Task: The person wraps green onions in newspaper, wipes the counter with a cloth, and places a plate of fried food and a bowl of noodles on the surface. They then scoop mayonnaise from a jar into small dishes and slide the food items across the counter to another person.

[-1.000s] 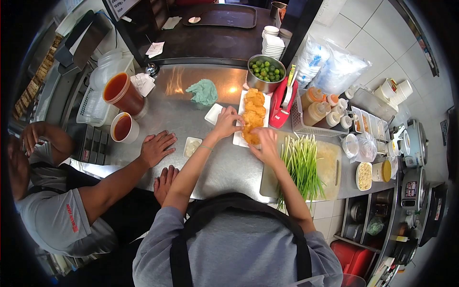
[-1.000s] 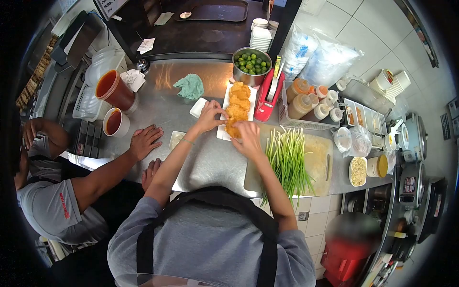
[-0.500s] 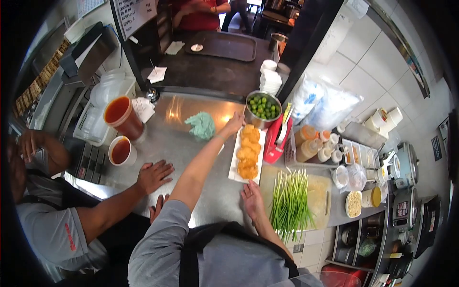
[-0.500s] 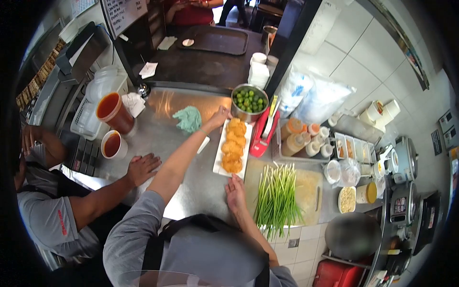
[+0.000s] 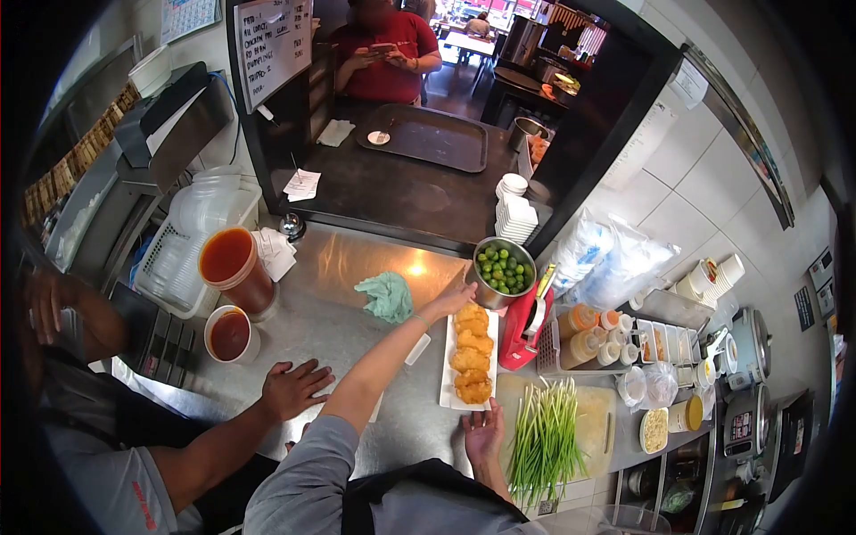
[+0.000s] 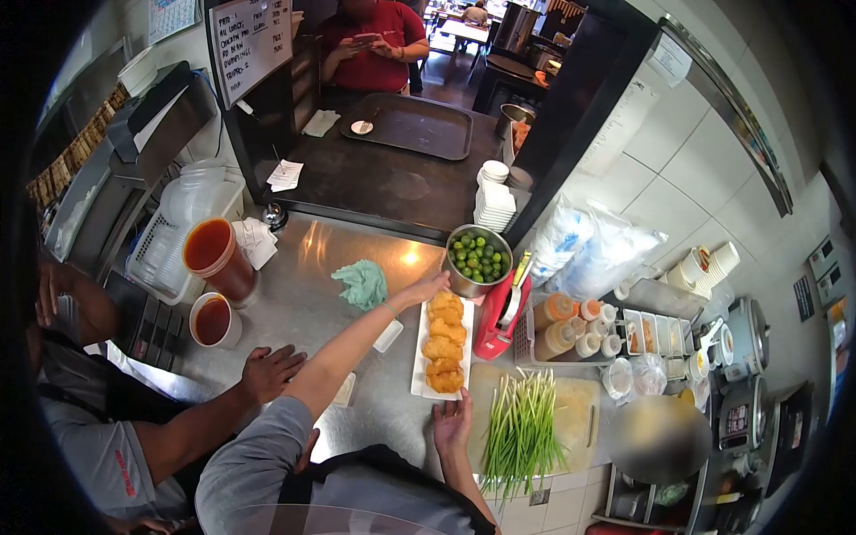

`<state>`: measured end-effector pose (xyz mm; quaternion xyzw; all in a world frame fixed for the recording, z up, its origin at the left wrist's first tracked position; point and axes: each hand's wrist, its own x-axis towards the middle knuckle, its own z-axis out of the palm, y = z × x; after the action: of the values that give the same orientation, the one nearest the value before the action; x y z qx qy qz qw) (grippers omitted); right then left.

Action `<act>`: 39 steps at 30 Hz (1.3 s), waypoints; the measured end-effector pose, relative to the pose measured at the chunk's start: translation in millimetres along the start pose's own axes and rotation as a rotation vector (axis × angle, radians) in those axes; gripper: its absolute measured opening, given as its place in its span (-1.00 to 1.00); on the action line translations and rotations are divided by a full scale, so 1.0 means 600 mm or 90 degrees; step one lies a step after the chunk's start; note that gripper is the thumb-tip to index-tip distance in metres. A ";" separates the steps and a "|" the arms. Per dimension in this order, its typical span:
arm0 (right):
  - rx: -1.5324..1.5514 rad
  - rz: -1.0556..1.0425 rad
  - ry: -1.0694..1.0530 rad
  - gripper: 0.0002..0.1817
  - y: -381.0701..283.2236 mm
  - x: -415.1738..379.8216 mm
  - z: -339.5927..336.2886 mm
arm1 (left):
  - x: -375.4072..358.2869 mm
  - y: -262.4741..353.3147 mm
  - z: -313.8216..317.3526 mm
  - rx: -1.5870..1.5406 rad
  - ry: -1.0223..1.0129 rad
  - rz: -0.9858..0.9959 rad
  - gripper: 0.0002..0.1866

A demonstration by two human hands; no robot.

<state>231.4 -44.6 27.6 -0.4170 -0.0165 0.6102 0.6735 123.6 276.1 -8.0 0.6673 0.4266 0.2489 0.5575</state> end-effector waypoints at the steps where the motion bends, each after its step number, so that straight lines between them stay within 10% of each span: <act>1: 0.029 0.006 0.007 -0.58 -0.002 0.000 0.012 | 0.002 -0.004 0.010 -0.016 0.024 -0.003 -0.23; 6: -0.015 -0.031 0.054 -0.16 -0.013 0.003 0.048 | -0.042 0.053 -0.002 -0.033 0.035 -0.031 -0.01; 24: -0.059 0.065 -0.005 -0.34 -0.043 0.007 0.196 | -0.119 0.092 -0.171 -0.068 0.135 -0.094 -0.07; 27: -0.099 0.088 -0.059 -0.13 -0.046 0.047 0.251 | -0.120 0.105 -0.228 -0.105 0.229 -0.095 -0.08; 39: -0.306 0.118 -0.182 -0.43 -0.024 0.350 0.482 | -0.055 0.073 -0.478 -0.123 0.472 -0.123 -0.17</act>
<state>142.9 289.0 122.0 -0.4741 -0.2171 0.7004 0.4874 -112.4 400.0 111.9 0.4332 0.6343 0.4586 0.4468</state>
